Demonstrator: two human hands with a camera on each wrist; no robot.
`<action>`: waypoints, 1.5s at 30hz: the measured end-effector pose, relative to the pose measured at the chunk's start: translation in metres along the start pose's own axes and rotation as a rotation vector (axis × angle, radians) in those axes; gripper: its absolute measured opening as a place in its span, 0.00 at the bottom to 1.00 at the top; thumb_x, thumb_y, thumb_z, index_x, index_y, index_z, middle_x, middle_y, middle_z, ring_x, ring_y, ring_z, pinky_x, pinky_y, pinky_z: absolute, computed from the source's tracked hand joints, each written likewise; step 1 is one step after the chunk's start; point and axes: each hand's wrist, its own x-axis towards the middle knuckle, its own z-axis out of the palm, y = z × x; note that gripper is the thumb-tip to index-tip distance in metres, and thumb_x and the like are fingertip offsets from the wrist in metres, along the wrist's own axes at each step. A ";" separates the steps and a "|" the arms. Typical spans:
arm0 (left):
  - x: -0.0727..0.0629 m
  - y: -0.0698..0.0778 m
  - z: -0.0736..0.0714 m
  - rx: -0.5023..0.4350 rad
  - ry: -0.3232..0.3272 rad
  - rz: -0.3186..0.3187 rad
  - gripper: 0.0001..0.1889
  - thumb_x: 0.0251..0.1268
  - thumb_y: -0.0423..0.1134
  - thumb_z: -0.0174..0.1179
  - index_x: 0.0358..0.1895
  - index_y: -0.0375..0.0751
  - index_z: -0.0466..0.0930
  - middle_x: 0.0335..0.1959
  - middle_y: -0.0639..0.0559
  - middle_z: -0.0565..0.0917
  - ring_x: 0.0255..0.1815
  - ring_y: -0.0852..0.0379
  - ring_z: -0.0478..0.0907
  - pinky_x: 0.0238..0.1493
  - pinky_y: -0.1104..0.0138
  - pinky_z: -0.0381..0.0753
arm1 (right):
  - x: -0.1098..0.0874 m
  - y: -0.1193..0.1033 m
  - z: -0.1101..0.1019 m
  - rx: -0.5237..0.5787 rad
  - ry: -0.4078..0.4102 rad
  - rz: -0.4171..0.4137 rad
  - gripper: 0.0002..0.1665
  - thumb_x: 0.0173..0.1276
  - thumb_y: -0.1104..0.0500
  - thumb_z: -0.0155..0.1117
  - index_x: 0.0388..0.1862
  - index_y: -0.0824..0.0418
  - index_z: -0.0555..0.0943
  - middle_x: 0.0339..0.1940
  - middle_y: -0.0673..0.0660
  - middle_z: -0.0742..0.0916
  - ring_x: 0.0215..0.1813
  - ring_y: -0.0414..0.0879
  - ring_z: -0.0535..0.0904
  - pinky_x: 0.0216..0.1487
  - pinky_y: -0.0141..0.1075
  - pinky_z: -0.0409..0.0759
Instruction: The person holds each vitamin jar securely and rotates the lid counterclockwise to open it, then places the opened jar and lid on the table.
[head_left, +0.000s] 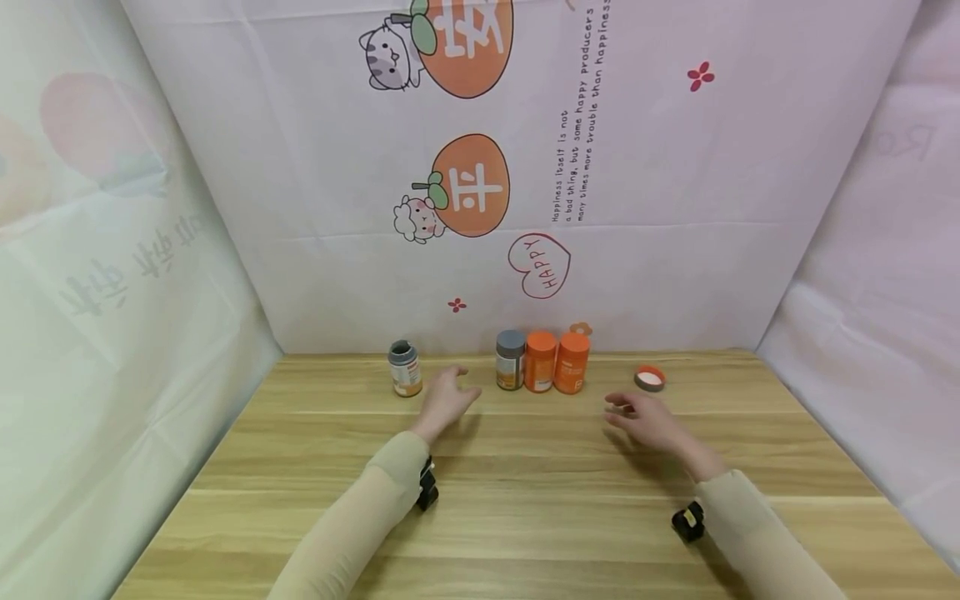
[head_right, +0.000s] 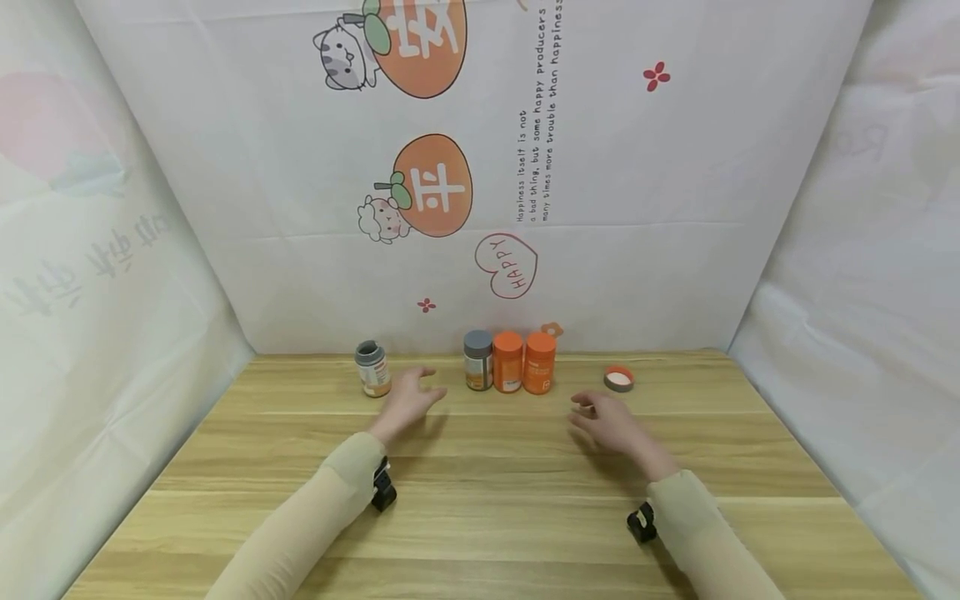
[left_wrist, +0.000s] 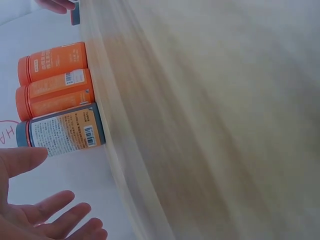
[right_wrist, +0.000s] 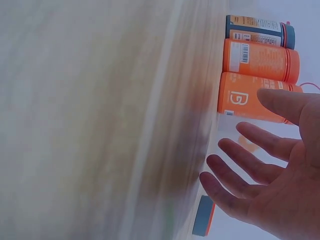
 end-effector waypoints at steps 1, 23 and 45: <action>0.001 0.000 0.001 0.000 0.000 -0.001 0.27 0.58 0.43 0.64 0.58 0.31 0.73 0.58 0.37 0.77 0.60 0.40 0.71 0.61 0.52 0.70 | 0.000 0.000 0.000 0.005 -0.005 0.004 0.24 0.69 0.57 0.58 0.58 0.72 0.73 0.54 0.71 0.81 0.53 0.65 0.78 0.54 0.54 0.75; 0.031 0.010 0.030 -0.050 -0.039 -0.064 0.29 0.59 0.44 0.64 0.61 0.33 0.71 0.60 0.38 0.75 0.60 0.42 0.72 0.60 0.52 0.71 | 0.001 -0.013 0.004 0.033 -0.013 0.024 0.27 0.70 0.51 0.57 0.59 0.70 0.74 0.56 0.68 0.80 0.55 0.64 0.77 0.55 0.54 0.75; 0.047 0.018 0.059 -0.131 -0.004 -0.056 0.29 0.54 0.45 0.69 0.57 0.37 0.72 0.58 0.41 0.77 0.59 0.43 0.73 0.59 0.52 0.72 | 0.002 -0.015 0.006 0.063 -0.019 0.040 0.25 0.70 0.54 0.57 0.59 0.70 0.74 0.56 0.68 0.80 0.55 0.63 0.77 0.55 0.53 0.75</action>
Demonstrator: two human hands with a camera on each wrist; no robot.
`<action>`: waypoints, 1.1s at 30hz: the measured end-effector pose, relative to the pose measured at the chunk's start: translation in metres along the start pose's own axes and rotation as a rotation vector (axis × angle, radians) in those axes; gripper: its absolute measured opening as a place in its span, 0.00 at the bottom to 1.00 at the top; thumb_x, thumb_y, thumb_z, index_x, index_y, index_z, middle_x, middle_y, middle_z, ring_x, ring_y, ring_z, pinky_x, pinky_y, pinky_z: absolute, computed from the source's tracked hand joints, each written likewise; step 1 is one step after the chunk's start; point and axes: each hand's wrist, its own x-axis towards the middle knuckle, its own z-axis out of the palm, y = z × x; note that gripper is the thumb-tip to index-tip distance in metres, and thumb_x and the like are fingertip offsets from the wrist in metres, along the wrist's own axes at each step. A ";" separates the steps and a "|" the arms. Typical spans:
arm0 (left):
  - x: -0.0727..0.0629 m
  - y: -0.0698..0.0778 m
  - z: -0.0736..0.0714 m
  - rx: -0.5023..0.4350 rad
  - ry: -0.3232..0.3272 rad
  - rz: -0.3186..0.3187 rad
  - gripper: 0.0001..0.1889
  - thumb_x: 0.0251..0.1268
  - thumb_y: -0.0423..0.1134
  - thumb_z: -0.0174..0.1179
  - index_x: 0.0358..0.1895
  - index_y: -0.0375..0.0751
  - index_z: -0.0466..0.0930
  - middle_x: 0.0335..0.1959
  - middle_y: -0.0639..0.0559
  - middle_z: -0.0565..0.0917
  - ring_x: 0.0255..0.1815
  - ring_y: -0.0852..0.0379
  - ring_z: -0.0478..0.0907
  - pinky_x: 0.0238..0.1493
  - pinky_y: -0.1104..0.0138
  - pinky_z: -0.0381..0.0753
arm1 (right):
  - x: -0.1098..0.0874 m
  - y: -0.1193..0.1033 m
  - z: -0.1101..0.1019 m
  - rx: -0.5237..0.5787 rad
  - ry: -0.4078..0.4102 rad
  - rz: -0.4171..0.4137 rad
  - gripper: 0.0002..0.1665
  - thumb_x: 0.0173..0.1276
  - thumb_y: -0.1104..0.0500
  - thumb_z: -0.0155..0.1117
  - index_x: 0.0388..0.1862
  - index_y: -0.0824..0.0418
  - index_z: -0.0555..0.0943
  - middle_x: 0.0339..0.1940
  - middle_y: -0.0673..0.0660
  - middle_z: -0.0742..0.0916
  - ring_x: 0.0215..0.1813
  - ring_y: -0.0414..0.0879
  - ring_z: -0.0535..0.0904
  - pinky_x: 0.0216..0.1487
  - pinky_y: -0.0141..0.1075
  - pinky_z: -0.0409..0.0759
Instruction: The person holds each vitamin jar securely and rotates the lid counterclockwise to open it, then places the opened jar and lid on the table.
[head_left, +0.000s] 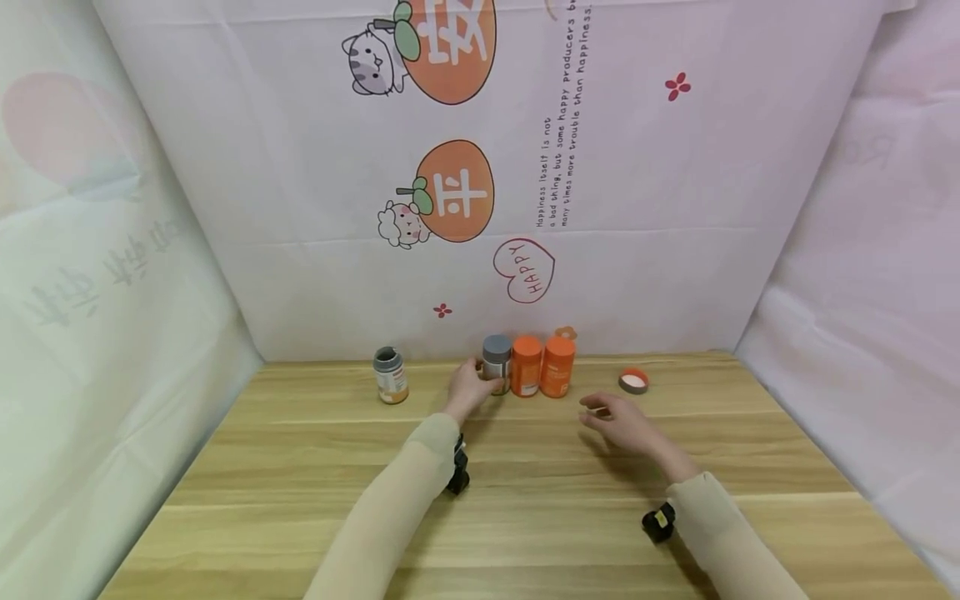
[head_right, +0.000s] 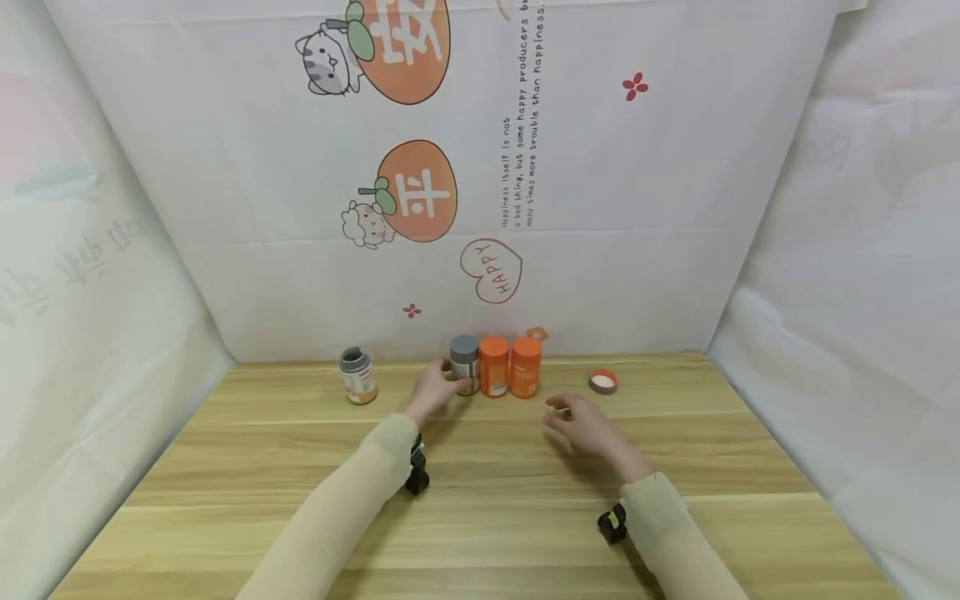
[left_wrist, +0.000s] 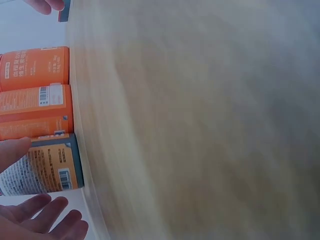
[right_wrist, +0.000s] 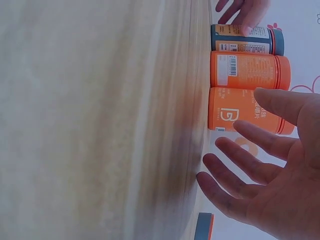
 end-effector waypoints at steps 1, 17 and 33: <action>0.000 0.000 0.001 -0.009 0.001 -0.005 0.29 0.53 0.45 0.69 0.57 0.37 0.72 0.58 0.41 0.77 0.59 0.44 0.74 0.58 0.52 0.72 | 0.000 0.000 0.000 0.002 0.000 -0.001 0.25 0.70 0.54 0.57 0.59 0.70 0.74 0.56 0.68 0.80 0.55 0.63 0.77 0.55 0.53 0.75; 0.000 0.005 0.010 -0.076 0.043 -0.018 0.29 0.53 0.42 0.70 0.57 0.37 0.72 0.54 0.40 0.79 0.55 0.43 0.76 0.57 0.52 0.74 | -0.002 0.000 0.000 0.014 -0.011 0.020 0.29 0.70 0.48 0.56 0.60 0.68 0.73 0.58 0.68 0.79 0.57 0.63 0.76 0.55 0.52 0.75; 0.001 -0.001 0.010 -0.130 0.081 0.007 0.25 0.47 0.39 0.73 0.50 0.37 0.75 0.49 0.40 0.81 0.52 0.44 0.77 0.53 0.53 0.76 | 0.000 0.004 0.002 0.018 -0.003 0.019 0.29 0.71 0.49 0.56 0.61 0.69 0.72 0.57 0.68 0.80 0.56 0.63 0.77 0.55 0.52 0.75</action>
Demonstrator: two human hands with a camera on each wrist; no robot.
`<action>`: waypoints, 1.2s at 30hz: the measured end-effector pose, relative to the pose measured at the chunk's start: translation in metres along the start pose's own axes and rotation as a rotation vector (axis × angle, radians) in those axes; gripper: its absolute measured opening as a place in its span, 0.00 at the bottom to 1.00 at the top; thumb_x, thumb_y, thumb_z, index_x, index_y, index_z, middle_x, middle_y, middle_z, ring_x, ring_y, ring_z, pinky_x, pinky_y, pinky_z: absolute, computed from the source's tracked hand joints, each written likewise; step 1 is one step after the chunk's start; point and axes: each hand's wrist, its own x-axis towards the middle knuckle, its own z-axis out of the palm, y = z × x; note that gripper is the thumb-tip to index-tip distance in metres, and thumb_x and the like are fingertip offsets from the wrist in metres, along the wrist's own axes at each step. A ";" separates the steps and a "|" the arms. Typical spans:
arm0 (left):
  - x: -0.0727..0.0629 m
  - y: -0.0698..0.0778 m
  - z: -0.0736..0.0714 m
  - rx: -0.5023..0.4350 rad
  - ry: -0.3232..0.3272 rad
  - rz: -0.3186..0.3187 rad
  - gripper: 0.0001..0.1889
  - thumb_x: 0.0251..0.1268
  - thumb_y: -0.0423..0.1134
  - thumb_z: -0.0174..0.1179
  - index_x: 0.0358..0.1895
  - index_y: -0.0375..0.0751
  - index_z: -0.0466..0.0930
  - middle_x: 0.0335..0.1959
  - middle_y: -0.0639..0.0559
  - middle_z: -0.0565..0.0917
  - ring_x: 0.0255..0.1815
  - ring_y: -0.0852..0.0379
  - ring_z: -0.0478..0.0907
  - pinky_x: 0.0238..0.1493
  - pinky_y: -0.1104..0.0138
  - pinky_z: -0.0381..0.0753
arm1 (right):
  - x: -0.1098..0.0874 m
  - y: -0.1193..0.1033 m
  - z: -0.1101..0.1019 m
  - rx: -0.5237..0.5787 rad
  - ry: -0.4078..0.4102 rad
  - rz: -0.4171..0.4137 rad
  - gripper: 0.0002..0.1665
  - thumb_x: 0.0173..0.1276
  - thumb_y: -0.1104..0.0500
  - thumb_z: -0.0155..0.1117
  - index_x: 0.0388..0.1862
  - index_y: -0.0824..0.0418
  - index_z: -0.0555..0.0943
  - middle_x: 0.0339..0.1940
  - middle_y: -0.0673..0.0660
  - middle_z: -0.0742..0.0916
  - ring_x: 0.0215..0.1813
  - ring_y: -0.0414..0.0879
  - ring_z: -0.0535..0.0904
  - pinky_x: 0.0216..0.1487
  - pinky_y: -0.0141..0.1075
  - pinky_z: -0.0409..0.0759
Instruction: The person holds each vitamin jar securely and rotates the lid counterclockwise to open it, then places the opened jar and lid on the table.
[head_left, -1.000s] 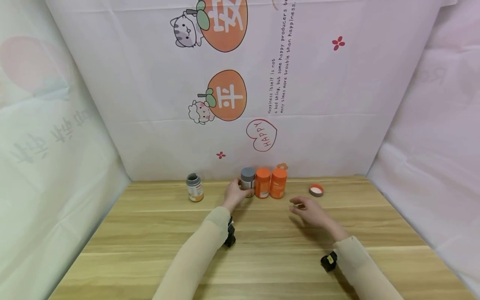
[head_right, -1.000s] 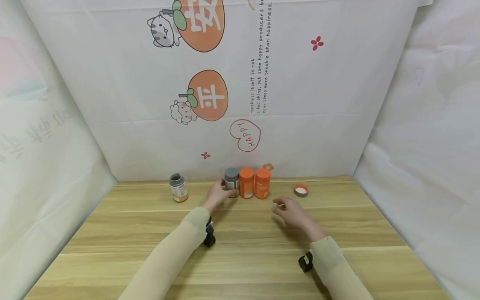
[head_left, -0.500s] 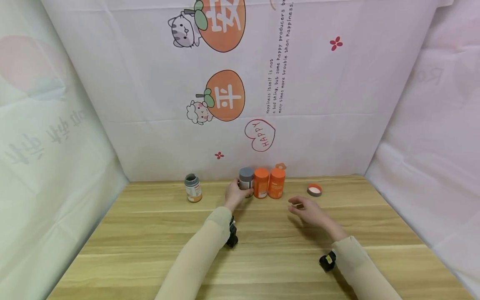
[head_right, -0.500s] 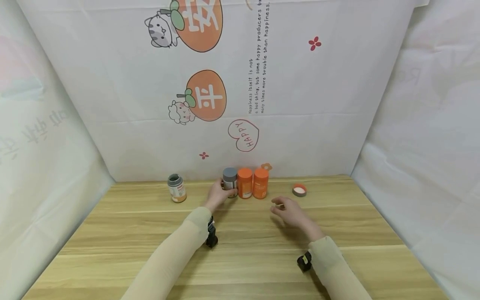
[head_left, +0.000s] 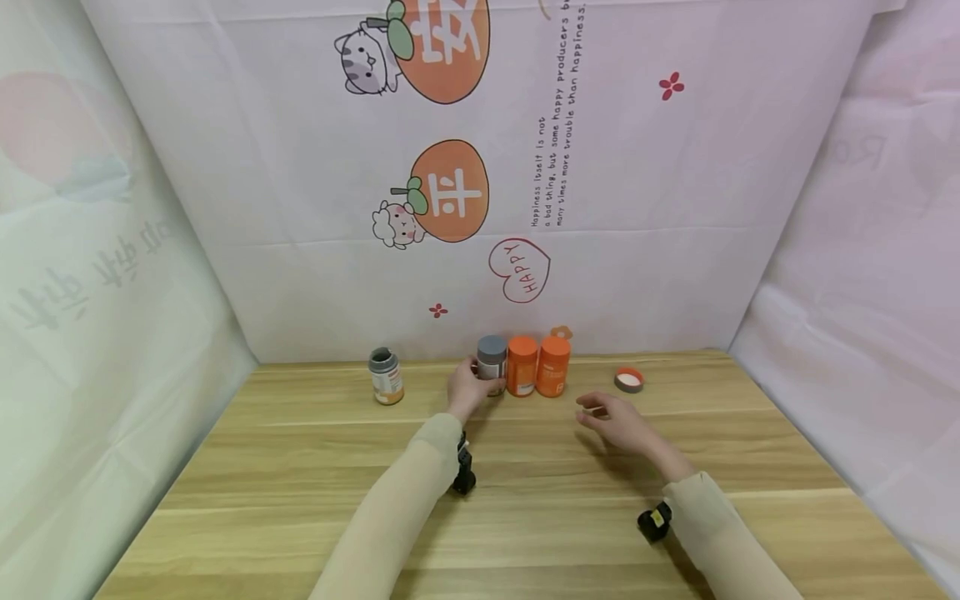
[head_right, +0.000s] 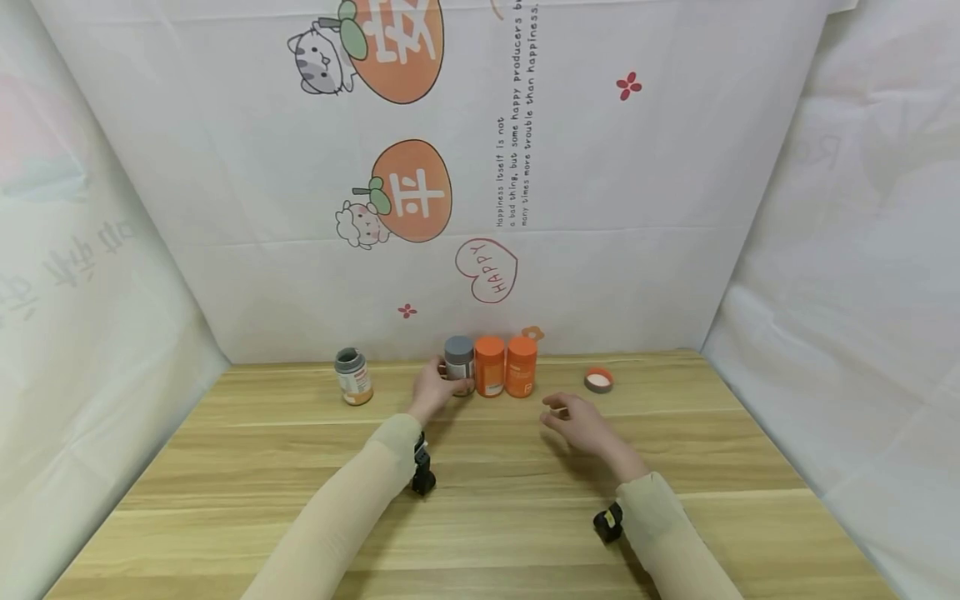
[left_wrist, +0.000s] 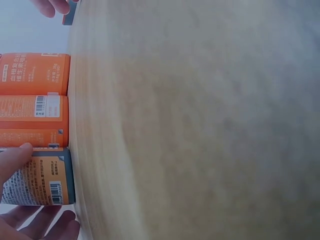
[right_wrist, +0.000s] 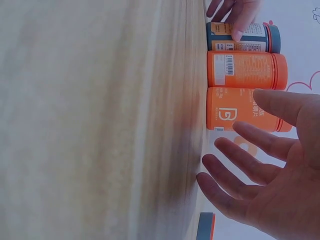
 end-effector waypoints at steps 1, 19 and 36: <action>0.000 0.000 0.000 0.003 0.002 -0.002 0.25 0.47 0.39 0.73 0.49 0.38 0.75 0.50 0.41 0.81 0.52 0.45 0.77 0.53 0.53 0.76 | 0.000 0.000 0.000 0.003 0.000 0.002 0.29 0.70 0.49 0.56 0.61 0.69 0.72 0.57 0.68 0.80 0.56 0.63 0.76 0.55 0.52 0.75; -0.015 0.005 -0.017 -0.016 0.058 0.012 0.24 0.40 0.36 0.75 0.43 0.37 0.73 0.40 0.42 0.81 0.43 0.47 0.78 0.48 0.55 0.77 | 0.004 -0.006 0.005 -0.004 -0.007 -0.024 0.27 0.71 0.50 0.55 0.61 0.68 0.72 0.58 0.68 0.79 0.57 0.64 0.76 0.56 0.53 0.75; -0.043 0.016 -0.036 0.101 0.016 0.084 0.24 0.41 0.41 0.75 0.45 0.40 0.79 0.39 0.47 0.84 0.38 0.53 0.79 0.40 0.61 0.79 | 0.010 -0.014 0.012 0.027 -0.004 -0.023 0.26 0.71 0.53 0.55 0.62 0.68 0.72 0.59 0.68 0.78 0.58 0.63 0.76 0.56 0.53 0.75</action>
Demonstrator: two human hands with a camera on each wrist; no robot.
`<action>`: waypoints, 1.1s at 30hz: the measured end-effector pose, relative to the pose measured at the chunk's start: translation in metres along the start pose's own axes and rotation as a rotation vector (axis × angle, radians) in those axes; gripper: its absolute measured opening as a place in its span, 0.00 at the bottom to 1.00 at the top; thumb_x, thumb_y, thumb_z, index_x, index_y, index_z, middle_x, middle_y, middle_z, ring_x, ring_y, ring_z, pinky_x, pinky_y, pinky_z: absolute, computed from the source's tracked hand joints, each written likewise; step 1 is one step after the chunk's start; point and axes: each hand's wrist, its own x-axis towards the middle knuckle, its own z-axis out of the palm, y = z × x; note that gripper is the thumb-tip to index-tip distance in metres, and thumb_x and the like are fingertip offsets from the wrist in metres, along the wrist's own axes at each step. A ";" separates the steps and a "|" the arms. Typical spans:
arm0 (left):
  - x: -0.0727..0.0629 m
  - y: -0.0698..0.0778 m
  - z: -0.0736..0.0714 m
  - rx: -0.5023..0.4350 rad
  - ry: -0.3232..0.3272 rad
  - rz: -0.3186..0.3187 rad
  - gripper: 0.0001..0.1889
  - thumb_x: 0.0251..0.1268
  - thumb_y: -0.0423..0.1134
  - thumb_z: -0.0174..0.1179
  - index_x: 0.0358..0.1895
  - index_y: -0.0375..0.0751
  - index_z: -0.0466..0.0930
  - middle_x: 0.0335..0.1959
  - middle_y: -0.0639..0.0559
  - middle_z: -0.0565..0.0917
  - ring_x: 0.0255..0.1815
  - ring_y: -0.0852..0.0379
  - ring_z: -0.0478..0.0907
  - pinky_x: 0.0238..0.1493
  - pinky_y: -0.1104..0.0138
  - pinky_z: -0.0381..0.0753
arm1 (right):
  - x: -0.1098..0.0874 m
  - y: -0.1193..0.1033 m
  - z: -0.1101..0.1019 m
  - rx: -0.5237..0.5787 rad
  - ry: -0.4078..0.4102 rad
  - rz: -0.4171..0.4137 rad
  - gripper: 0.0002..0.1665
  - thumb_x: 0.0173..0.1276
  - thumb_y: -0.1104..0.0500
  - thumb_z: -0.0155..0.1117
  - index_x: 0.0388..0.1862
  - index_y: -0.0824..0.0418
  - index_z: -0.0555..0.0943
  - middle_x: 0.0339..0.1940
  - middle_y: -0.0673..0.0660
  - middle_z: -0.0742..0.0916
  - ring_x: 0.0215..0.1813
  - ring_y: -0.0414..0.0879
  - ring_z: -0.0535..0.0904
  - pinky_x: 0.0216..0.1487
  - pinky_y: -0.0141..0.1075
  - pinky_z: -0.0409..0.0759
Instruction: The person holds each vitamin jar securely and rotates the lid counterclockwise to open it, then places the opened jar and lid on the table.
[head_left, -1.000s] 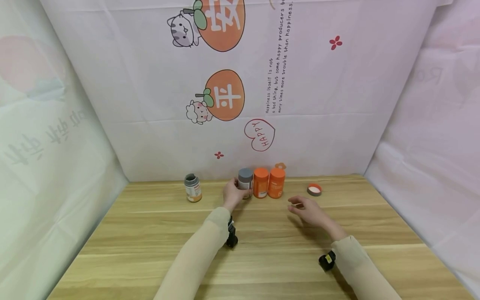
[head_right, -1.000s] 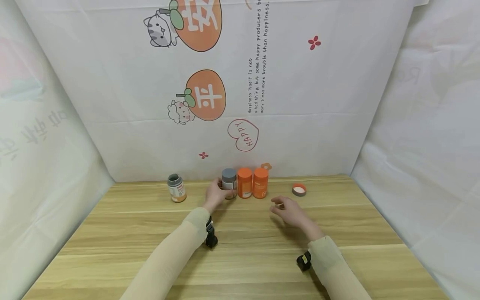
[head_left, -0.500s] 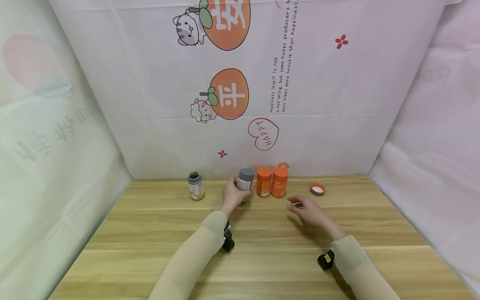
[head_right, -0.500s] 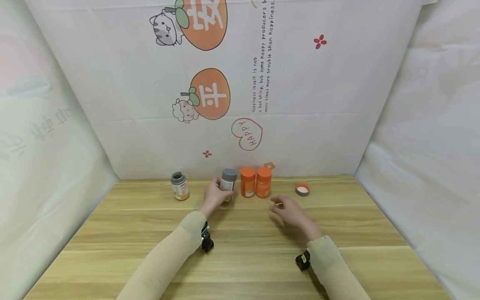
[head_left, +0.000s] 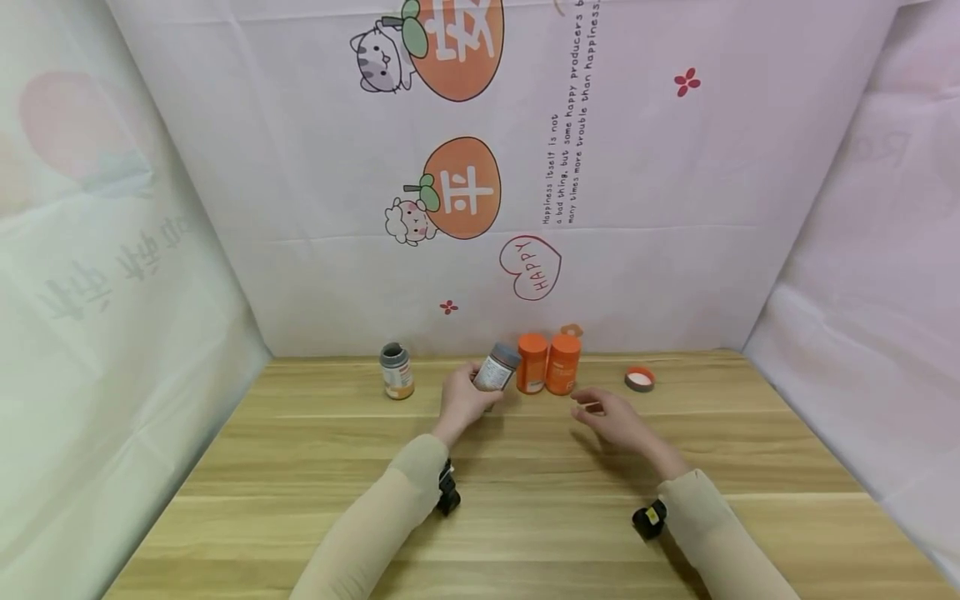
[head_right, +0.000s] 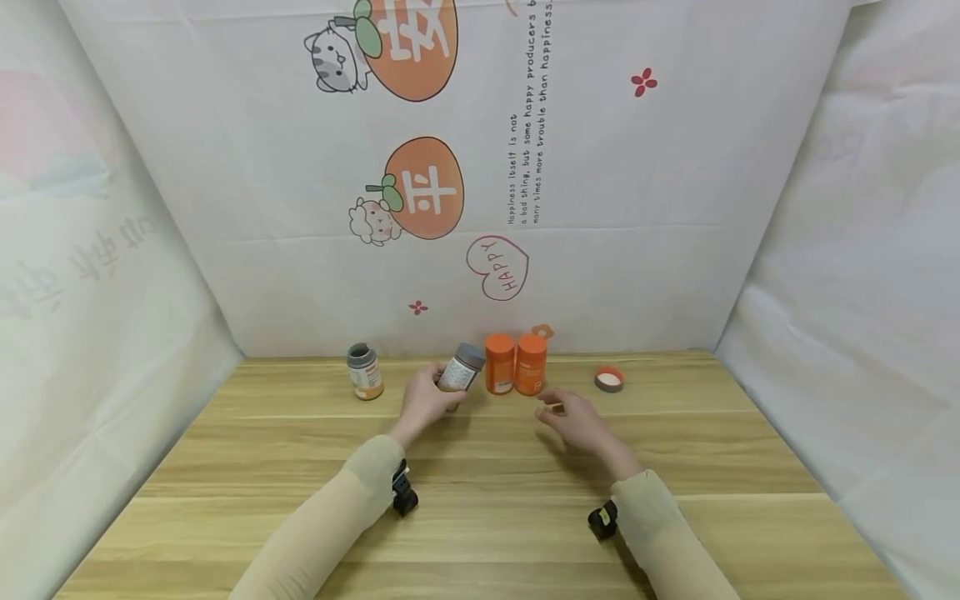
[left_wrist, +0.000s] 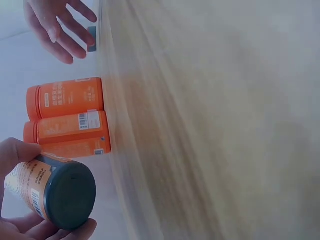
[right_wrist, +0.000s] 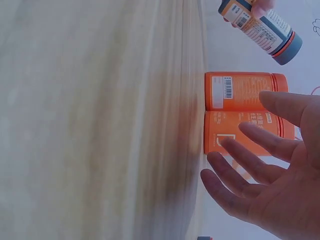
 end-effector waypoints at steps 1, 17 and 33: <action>-0.001 0.000 -0.001 0.002 -0.008 0.006 0.24 0.42 0.41 0.75 0.45 0.41 0.80 0.39 0.47 0.84 0.37 0.54 0.79 0.41 0.61 0.79 | 0.000 0.000 0.000 0.001 -0.001 -0.002 0.27 0.71 0.52 0.55 0.62 0.68 0.71 0.59 0.68 0.78 0.58 0.63 0.75 0.56 0.52 0.75; -0.018 0.003 -0.012 -0.024 -0.067 0.011 0.23 0.42 0.36 0.74 0.46 0.36 0.81 0.40 0.45 0.84 0.40 0.52 0.80 0.45 0.58 0.79 | 0.003 -0.014 0.007 0.028 0.021 -0.013 0.32 0.71 0.45 0.54 0.62 0.68 0.71 0.59 0.67 0.78 0.58 0.62 0.76 0.56 0.52 0.75; -0.041 0.009 -0.023 0.037 -0.140 -0.006 0.27 0.36 0.39 0.78 0.45 0.39 0.79 0.39 0.47 0.84 0.37 0.55 0.79 0.37 0.63 0.79 | 0.003 -0.029 0.020 0.084 0.034 -0.040 0.27 0.72 0.47 0.54 0.62 0.63 0.73 0.58 0.62 0.80 0.57 0.59 0.77 0.56 0.53 0.75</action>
